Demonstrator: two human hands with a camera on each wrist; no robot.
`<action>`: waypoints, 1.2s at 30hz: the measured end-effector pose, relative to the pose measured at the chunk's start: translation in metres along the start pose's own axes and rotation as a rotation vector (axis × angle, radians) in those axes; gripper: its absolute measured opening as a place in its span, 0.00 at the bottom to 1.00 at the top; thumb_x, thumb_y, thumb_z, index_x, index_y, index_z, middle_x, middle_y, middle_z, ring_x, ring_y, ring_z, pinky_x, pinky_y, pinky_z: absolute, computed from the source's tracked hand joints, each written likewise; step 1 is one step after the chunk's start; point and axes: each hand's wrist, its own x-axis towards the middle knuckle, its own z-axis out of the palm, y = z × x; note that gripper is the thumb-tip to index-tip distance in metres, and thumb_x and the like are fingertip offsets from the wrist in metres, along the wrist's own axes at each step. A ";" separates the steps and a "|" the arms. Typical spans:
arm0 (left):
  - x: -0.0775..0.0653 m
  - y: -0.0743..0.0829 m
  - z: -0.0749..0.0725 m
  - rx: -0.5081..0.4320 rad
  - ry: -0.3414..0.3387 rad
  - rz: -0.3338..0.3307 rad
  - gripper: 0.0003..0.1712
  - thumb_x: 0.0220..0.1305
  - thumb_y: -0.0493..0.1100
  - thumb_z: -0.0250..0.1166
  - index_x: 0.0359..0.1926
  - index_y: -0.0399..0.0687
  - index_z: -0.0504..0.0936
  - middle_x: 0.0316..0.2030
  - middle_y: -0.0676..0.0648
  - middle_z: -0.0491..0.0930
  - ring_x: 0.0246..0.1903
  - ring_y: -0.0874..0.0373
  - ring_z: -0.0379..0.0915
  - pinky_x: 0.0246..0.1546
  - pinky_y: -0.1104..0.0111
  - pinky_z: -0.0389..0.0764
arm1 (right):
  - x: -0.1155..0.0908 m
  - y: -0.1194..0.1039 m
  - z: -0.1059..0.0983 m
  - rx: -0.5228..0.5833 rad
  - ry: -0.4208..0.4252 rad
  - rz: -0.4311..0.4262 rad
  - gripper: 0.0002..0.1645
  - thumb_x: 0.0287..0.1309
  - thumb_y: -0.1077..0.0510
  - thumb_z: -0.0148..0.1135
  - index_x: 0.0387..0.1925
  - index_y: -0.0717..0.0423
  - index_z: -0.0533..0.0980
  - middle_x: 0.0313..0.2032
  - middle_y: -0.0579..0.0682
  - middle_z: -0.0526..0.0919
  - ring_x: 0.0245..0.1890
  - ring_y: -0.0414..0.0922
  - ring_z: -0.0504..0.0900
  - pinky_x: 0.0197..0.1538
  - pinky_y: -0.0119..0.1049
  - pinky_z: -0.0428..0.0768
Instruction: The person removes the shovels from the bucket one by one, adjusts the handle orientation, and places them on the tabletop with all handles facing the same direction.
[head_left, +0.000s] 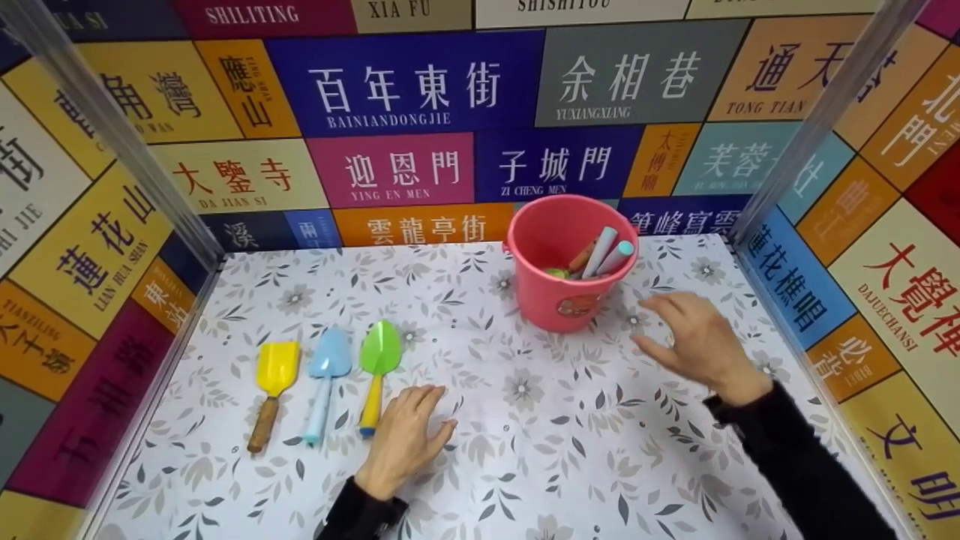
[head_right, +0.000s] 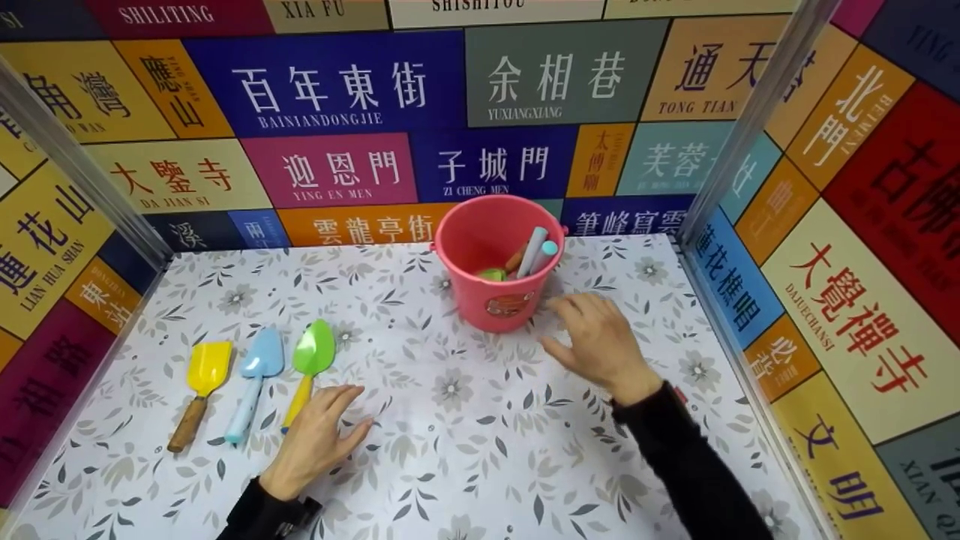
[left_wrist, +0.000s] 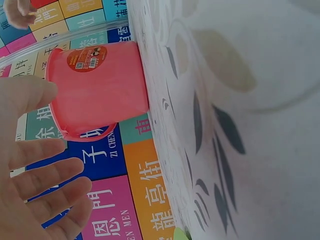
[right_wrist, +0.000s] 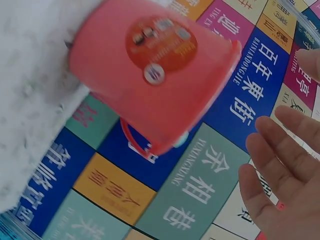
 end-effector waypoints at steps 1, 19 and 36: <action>0.002 0.003 -0.003 0.007 -0.004 -0.004 0.26 0.66 0.49 0.81 0.59 0.41 0.87 0.49 0.42 0.89 0.47 0.48 0.85 0.47 0.57 0.88 | 0.009 0.003 -0.004 0.001 -0.027 0.013 0.27 0.52 0.57 0.79 0.51 0.69 0.83 0.44 0.67 0.91 0.42 0.63 0.90 0.45 0.62 0.91; 0.007 0.014 -0.022 0.024 -0.121 -0.103 0.27 0.62 0.45 0.83 0.59 0.40 0.88 0.48 0.44 0.89 0.48 0.50 0.85 0.52 0.57 0.89 | 0.127 0.045 0.007 -0.137 -0.643 0.310 0.27 0.67 0.55 0.72 0.60 0.69 0.82 0.56 0.72 0.87 0.57 0.71 0.84 0.64 0.70 0.83; -0.014 -0.009 0.007 -0.041 -0.057 -0.045 0.27 0.66 0.51 0.81 0.58 0.41 0.87 0.44 0.45 0.88 0.44 0.48 0.84 0.43 0.57 0.86 | 0.145 0.067 0.056 -0.102 -0.882 0.482 0.22 0.65 0.62 0.73 0.58 0.47 0.92 0.49 0.63 0.95 0.49 0.64 0.91 0.59 0.61 0.90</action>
